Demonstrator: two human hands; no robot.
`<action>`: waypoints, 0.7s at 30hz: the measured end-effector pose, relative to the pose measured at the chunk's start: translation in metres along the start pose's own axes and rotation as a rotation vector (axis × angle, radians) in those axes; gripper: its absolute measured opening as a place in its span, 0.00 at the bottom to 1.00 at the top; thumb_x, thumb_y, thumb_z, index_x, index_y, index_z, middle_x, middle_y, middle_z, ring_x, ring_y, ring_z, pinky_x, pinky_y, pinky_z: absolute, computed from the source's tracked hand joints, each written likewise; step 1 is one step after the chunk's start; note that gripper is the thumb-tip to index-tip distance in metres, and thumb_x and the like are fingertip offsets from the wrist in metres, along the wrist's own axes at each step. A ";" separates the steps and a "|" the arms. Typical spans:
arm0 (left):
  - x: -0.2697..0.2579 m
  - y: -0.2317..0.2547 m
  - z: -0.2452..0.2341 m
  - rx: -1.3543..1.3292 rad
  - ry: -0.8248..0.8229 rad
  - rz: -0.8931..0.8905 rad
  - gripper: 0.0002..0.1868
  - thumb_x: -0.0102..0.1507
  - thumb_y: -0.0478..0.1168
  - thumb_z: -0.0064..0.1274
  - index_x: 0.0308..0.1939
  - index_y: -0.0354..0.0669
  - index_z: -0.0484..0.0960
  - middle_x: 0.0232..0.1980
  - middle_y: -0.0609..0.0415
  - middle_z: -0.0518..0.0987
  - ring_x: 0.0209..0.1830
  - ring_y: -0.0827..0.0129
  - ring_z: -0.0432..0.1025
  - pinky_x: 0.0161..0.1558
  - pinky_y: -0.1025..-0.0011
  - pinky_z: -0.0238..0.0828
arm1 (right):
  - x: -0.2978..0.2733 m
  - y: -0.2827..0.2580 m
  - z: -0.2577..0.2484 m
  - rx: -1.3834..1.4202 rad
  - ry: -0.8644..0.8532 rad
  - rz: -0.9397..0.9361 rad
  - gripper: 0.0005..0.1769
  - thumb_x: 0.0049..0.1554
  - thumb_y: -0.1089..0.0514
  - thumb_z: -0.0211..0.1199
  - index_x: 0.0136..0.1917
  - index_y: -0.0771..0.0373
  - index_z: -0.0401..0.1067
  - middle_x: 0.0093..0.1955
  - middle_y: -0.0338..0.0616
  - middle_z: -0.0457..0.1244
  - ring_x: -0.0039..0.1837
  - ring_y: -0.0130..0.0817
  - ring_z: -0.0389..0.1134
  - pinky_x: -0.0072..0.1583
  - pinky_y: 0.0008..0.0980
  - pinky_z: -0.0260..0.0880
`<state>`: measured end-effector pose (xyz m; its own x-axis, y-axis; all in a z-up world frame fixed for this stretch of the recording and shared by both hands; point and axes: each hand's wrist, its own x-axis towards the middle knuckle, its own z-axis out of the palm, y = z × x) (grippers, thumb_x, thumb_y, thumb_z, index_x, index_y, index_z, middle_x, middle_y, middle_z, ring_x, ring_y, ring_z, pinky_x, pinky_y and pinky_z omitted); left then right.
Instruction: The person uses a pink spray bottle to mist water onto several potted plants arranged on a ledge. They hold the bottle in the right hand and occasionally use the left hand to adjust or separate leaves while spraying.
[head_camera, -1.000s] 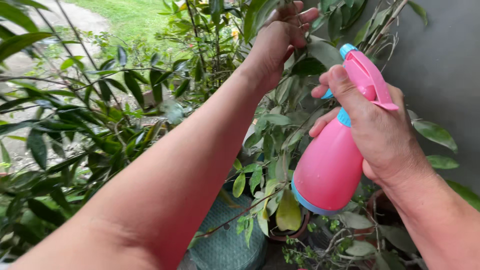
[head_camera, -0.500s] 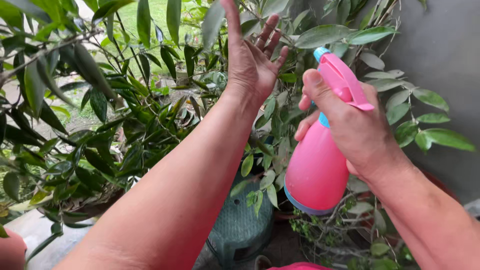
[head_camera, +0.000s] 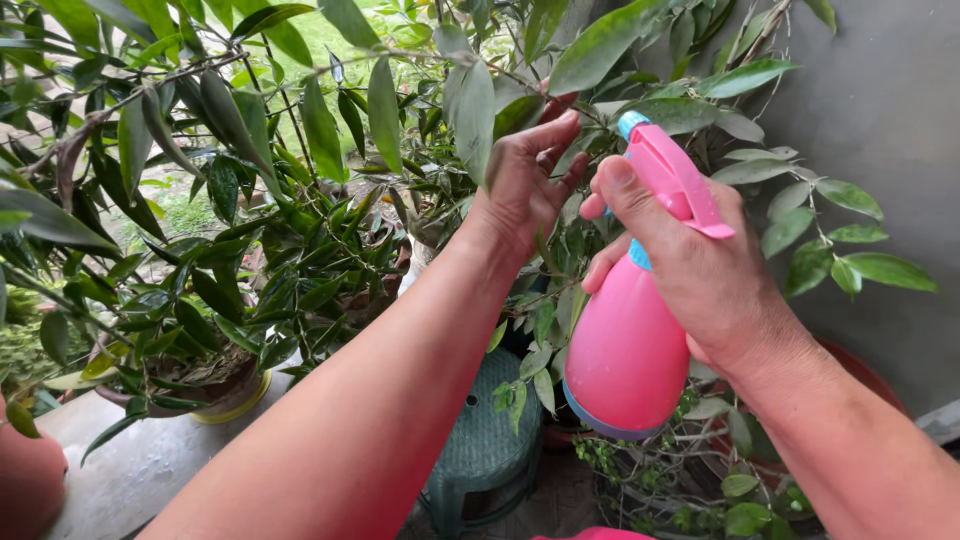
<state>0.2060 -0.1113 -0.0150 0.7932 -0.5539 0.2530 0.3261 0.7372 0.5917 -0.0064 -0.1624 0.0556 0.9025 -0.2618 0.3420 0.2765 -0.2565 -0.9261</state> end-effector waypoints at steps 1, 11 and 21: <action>-0.003 0.000 0.001 0.005 0.004 0.005 0.19 0.57 0.37 0.62 0.52 0.47 0.80 0.50 0.59 0.78 0.51 0.71 0.69 0.52 0.66 0.67 | 0.000 -0.001 -0.002 -0.014 -0.004 0.010 0.25 0.61 0.40 0.59 0.47 0.66 0.71 0.41 0.41 0.66 0.30 0.32 0.70 0.31 0.33 0.69; -0.020 0.003 0.013 -0.017 -0.059 0.005 0.16 0.67 0.47 0.51 0.53 0.42 0.79 0.48 0.49 0.80 0.48 0.62 0.75 0.52 0.62 0.73 | 0.012 -0.019 -0.017 -0.222 -0.286 -0.140 0.29 0.63 0.35 0.57 0.53 0.65 0.73 0.42 0.42 0.71 0.33 0.30 0.75 0.34 0.30 0.73; -0.027 -0.002 0.003 0.163 0.011 0.073 0.17 0.68 0.47 0.47 0.53 0.39 0.81 0.47 0.50 0.82 0.45 0.66 0.76 0.49 0.66 0.74 | 0.010 -0.022 -0.014 -0.423 -0.358 -0.137 0.30 0.61 0.31 0.54 0.50 0.60 0.75 0.37 0.40 0.70 0.34 0.27 0.75 0.39 0.28 0.75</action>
